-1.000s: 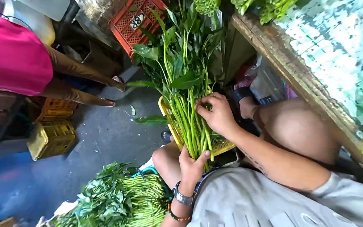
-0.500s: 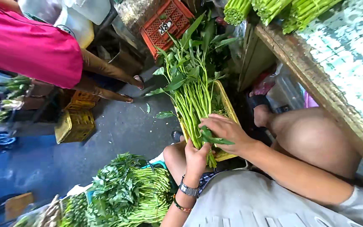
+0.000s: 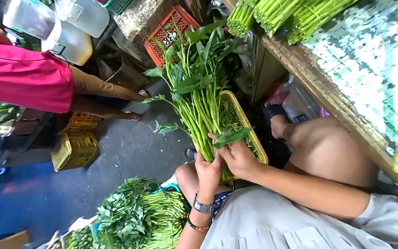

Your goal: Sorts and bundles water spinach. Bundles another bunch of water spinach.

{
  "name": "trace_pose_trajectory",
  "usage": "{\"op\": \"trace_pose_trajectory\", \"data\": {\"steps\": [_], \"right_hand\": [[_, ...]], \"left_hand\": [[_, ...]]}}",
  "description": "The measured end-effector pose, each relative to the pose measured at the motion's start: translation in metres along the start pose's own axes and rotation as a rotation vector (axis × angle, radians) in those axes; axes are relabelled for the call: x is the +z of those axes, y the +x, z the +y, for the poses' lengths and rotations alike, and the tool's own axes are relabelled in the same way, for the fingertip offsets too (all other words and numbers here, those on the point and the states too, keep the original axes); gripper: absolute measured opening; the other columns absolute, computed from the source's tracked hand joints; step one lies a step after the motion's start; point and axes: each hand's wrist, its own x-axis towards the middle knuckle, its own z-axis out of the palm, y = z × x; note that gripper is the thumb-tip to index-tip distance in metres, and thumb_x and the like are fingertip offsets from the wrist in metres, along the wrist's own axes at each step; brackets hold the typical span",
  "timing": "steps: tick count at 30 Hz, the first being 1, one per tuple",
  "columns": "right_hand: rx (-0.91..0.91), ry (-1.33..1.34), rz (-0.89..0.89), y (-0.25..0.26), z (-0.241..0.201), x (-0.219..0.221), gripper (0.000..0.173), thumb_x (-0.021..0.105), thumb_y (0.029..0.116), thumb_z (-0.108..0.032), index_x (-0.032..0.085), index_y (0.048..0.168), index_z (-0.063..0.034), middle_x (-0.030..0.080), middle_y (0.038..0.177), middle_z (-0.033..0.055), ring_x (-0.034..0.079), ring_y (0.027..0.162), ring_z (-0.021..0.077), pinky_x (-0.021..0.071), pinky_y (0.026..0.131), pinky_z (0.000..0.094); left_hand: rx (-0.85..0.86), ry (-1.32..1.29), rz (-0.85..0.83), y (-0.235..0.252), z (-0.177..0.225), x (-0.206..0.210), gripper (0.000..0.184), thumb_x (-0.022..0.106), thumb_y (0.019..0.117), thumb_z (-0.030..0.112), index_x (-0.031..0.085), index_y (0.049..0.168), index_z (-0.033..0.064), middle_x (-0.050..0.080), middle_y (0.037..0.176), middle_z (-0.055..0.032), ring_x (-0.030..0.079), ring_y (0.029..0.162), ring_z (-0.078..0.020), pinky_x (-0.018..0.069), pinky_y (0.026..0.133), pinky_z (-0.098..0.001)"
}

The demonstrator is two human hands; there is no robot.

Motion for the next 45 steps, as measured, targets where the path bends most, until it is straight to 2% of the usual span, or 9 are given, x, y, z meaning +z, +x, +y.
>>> {"op": "trace_pose_trajectory", "data": {"steps": [3,9,13,18,22,30,35,40,45], "right_hand": [[-0.075,0.114,-0.043,-0.002,0.006,0.003,0.037,0.057,0.1046,-0.02,0.062,0.134,0.0026,0.07,0.123,0.0124,0.067,0.109,0.0138,0.0528,0.105,0.0376],[-0.162,0.36,-0.111,0.012,-0.004,-0.022,0.017,0.062,0.1002,-0.017,0.065,0.105,-0.0014,0.073,0.101,0.0031,0.067,0.078,0.0042,0.0594,0.071,0.0247],[-0.316,0.227,-0.277,0.014,-0.004,-0.034,0.027,0.06,0.0999,-0.026,0.066,0.095,0.0003,0.072,0.096,0.0082,0.066,0.088,0.0082,0.0565,0.08,0.0279],[-0.422,-0.021,-0.675,0.017,-0.017,-0.043,0.024,0.064,0.098,-0.027,0.072,0.091,-0.0049,0.074,0.105,0.0076,0.065,0.12,0.021,0.0404,0.117,0.0498],[-0.271,-0.266,-0.987,0.009,-0.029,-0.042,0.026,0.061,0.1004,-0.038,0.079,0.102,-0.0197,0.067,0.135,-0.0044,0.043,0.146,0.0258,0.0215,0.12,0.0671],[0.155,-0.779,-1.091,0.011,-0.033,-0.039,0.045,0.06,0.1033,-0.038,0.06,0.143,-0.0151,0.055,0.148,0.0144,0.046,0.14,0.0388,0.0338,0.116,0.0616],[0.189,-0.615,-1.261,0.009,-0.052,-0.055,0.043,0.068,0.0981,-0.043,0.068,0.131,-0.0154,0.073,0.11,0.0109,0.069,0.1,0.0287,0.0534,0.093,0.055],[-0.197,-0.072,-0.762,0.005,-0.072,-0.047,0.022,0.061,0.1042,-0.027,0.075,0.112,-0.0117,0.072,0.109,0.0004,0.066,0.081,0.0035,0.0584,0.071,0.0222],[-0.345,-0.64,-0.143,0.025,-0.057,-0.015,0.031,0.056,0.1034,-0.019,0.067,0.132,-0.0134,0.066,0.135,0.005,0.072,0.081,0.0223,0.0608,0.062,0.0424]], "left_hand": [[0.014,-0.032,-0.002,0.009,-0.003,-0.002,0.055,0.075,0.0793,0.01,0.053,0.126,-0.008,0.071,0.1,-0.0132,0.072,0.09,-0.017,0.062,0.082,-0.0358],[0.045,-0.211,-0.015,0.012,-0.005,-0.012,0.061,0.083,0.0807,0.017,0.05,0.126,-0.0083,0.071,0.094,-0.0135,0.072,0.082,-0.0182,0.0628,0.076,-0.0351],[0.071,-0.179,0.058,0.01,-0.003,-0.022,0.068,0.073,0.0895,0.054,0.053,0.124,-0.0023,0.072,0.093,-0.004,0.072,0.082,-0.011,0.0628,0.076,-0.0313],[0.079,-0.244,0.078,0.005,-0.002,-0.034,0.032,0.041,0.1066,0.022,0.057,0.117,-0.0029,0.074,0.091,-0.0085,0.073,0.084,-0.0158,0.0623,0.077,-0.0356],[0.111,-0.186,0.063,0.0,-0.004,-0.043,0.037,0.035,0.1083,0.024,0.055,0.117,-0.0051,0.076,0.094,-0.0122,0.075,0.083,-0.0196,0.0633,0.075,-0.0369],[0.206,-0.204,0.025,0.002,-0.014,-0.054,0.046,0.039,0.1098,0.036,0.054,0.119,-0.0057,0.075,0.099,-0.0195,0.074,0.071,-0.0277,0.0642,0.064,-0.0428],[0.254,-0.129,0.154,0.002,-0.013,-0.049,0.032,0.046,0.1071,0.024,0.061,0.115,-0.0026,0.073,0.089,-0.0088,0.074,0.081,-0.0206,0.0645,0.074,-0.0416],[0.386,-0.077,0.181,-0.001,-0.011,-0.047,0.019,0.054,0.1048,0.015,0.064,0.108,-0.0014,0.073,0.087,-0.0033,0.072,0.079,-0.0124,0.0636,0.075,-0.034],[0.42,-0.099,0.231,-0.01,-0.01,-0.033,0.016,0.054,0.1039,0.014,0.062,0.108,0.0006,0.071,0.085,-0.0002,0.071,0.077,-0.0092,0.0629,0.073,-0.0308]]}}
